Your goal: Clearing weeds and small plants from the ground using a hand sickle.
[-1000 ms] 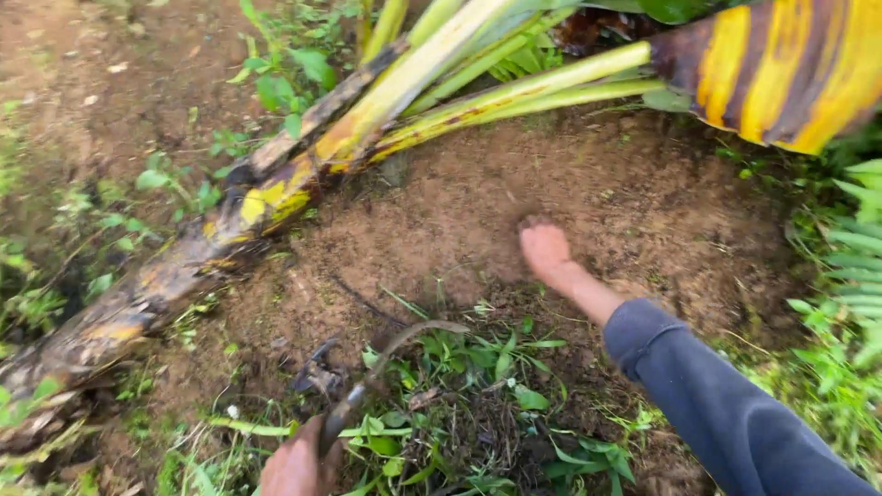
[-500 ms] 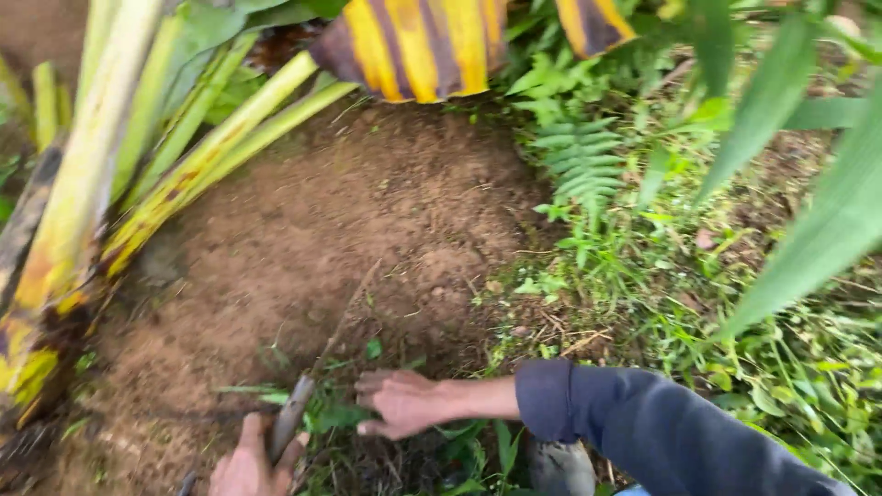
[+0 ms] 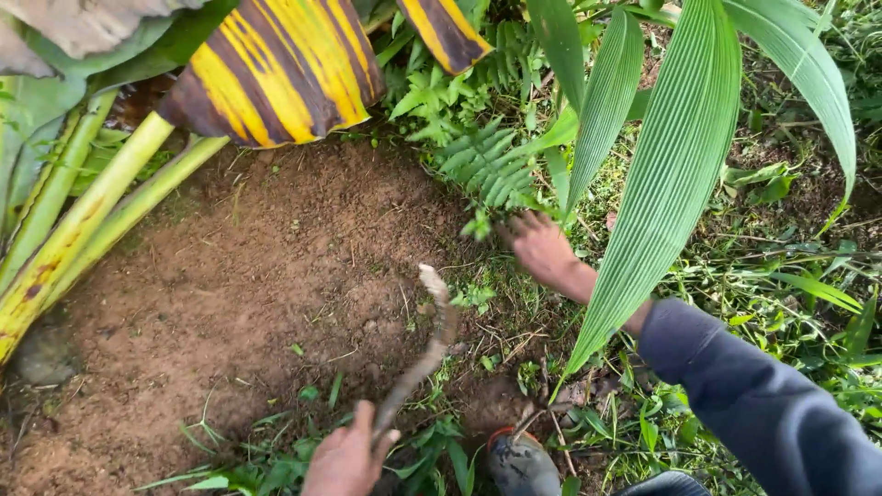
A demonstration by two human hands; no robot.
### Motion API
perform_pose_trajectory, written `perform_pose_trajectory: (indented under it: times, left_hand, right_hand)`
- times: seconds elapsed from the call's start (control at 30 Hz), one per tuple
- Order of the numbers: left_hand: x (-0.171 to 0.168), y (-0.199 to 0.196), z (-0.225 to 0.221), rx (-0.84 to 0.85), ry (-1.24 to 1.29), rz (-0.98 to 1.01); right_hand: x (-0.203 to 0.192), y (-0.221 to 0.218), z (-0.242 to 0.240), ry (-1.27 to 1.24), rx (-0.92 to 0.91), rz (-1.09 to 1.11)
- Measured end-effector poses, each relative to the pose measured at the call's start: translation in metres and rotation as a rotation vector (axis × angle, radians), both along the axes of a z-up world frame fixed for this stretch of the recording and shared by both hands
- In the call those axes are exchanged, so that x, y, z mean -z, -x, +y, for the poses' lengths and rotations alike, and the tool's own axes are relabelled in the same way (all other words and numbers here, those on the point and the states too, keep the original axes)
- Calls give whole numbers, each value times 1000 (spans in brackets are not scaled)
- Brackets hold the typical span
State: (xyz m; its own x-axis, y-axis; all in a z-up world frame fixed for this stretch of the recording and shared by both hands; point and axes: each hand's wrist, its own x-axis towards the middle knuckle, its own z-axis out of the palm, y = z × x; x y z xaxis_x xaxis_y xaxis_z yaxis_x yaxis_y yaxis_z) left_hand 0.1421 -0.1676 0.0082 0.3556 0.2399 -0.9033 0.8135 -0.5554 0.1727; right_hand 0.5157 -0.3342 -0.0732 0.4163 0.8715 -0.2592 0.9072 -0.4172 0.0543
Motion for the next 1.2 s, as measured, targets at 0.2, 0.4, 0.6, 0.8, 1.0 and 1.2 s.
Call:
perform_pose_trajectory:
  times: [0.2, 0.4, 0.6, 0.8, 1.0, 1.2]
  left_hand:
    - [103, 0, -38, 577, -396, -473]
    - [64, -99, -58, 248, -166, -435]
    - [90, -70, -52, 276, -218, -627]
    - [92, -68, -60, 237, -171, -484]
    - [86, -59, -59, 176, -119, -529]
    - [83, -52, -56, 179, -98, -489]
  right_hand:
    - [19, -5, -58, -445, 125, -43]
    - [54, 17, -72, -323, 430, 163]
    - [57, 19, -72, -344, 454, 144]
    - [68, 19, -70, -288, 489, 143]
    - [67, 17, -71, -276, 461, 142]
    - [60, 21, -65, -208, 522, 148]
